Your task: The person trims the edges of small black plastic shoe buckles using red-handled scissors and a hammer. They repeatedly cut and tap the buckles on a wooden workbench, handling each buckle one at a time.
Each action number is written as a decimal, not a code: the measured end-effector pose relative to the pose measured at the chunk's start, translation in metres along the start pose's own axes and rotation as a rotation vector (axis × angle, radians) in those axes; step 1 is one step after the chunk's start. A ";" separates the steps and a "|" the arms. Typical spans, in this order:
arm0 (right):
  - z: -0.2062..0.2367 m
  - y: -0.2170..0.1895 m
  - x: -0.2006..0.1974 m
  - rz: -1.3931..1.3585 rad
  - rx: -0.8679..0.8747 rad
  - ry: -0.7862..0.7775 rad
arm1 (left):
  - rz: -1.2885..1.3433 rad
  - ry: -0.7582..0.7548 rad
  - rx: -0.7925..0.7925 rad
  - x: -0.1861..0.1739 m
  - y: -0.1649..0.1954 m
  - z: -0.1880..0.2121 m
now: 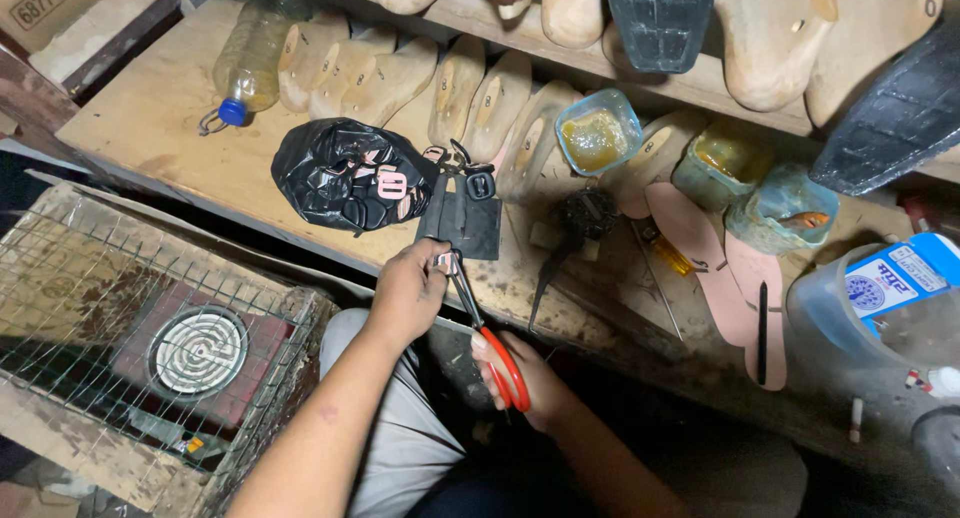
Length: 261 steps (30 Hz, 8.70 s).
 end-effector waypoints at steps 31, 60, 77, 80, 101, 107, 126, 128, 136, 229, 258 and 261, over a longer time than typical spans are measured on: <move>-0.002 0.002 0.000 0.178 0.018 0.118 | 0.644 0.056 -0.149 0.017 -0.059 -0.014; -0.006 -0.010 0.002 0.348 0.048 0.172 | 0.612 0.022 -0.107 0.015 -0.054 -0.014; 0.008 0.011 0.000 -0.120 -0.142 -0.216 | 1.143 0.199 -0.328 0.014 -0.032 0.000; 0.011 0.006 -0.003 -0.044 -0.097 -0.155 | 1.145 0.172 -0.277 0.013 -0.032 0.002; 0.003 0.001 -0.005 0.146 0.039 0.017 | 0.834 0.236 -0.222 0.019 -0.048 -0.001; 0.000 -0.001 -0.004 0.176 0.013 0.090 | 0.763 0.239 -0.208 0.024 -0.057 -0.004; -0.006 -0.003 -0.001 0.230 0.026 0.157 | 0.752 0.273 -0.267 0.024 -0.060 -0.005; -0.006 -0.003 -0.002 0.237 0.019 0.155 | 0.731 0.280 -0.280 0.024 -0.059 -0.005; -0.008 -0.003 0.000 0.290 0.054 0.204 | 0.726 0.275 -0.265 0.023 -0.057 -0.005; 0.039 -0.035 -0.026 0.201 -0.181 -0.183 | 0.989 0.105 -0.327 -0.028 0.033 0.013; 0.050 -0.050 -0.022 0.365 0.013 0.000 | 0.906 0.138 -0.281 -0.028 0.040 0.011; 0.052 -0.052 -0.020 0.380 -0.013 -0.003 | 0.942 0.164 -0.310 -0.027 0.038 0.011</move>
Point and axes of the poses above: each hand's wrist, its own z-axis away from the middle knuckle, its own x-axis out of the palm, y = z × x, the point moved 2 cm from there along -z, towards the middle knuckle, and after that the axes turned 11 degrees about z, right-handed, at the moved point
